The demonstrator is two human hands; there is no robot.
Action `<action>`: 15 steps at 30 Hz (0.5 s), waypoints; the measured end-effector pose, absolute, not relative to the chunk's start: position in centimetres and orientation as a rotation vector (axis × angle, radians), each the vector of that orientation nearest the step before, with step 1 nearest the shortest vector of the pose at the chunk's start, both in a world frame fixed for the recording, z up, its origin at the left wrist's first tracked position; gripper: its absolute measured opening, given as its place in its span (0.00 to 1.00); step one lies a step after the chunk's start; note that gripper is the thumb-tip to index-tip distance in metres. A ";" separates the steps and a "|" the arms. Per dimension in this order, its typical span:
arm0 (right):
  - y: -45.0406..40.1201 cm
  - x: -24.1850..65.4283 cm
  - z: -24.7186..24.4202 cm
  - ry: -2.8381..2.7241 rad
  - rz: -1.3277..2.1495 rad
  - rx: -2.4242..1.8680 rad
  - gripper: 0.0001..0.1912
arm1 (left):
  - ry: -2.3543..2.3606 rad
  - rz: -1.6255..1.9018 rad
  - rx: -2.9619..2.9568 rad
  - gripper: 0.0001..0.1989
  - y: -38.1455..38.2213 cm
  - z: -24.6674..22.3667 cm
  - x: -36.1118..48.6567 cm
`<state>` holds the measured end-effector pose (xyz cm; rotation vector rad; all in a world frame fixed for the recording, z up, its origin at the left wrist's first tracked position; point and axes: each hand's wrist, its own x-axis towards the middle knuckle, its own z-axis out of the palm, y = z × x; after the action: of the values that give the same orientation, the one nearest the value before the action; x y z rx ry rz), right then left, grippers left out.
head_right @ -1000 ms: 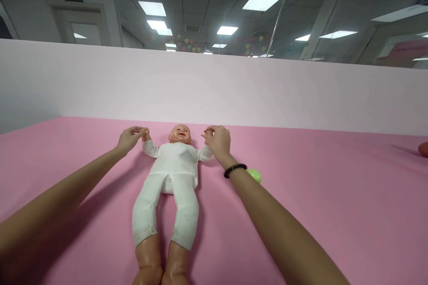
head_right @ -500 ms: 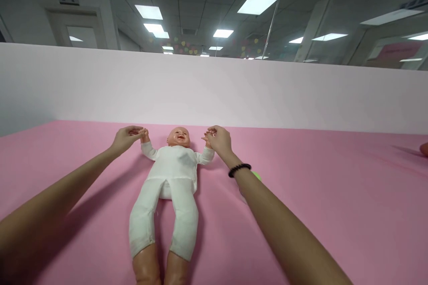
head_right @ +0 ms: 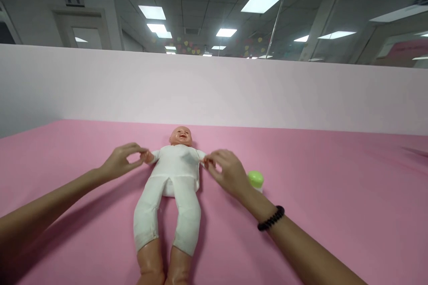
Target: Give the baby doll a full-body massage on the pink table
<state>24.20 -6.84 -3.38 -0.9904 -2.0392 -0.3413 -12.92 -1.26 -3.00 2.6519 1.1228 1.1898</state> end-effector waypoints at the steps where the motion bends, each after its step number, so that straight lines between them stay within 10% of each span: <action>1: -5.3 24.1 -2.4 -1.892 -0.295 -1.062 0.06 | 1.209 1.345 2.489 0.12 0.1 -2.5 -12.5; 15: 9.3 23.4 -7.1 -1.425 0.310 -1.895 0.14 | 1.727 0.898 1.635 0.03 13.0 -5.6 -10.6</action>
<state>23.38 9.29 -7.08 -1.8954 -1.4247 0.3102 -10.64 12.95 -5.64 1.6347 1.7271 0.8980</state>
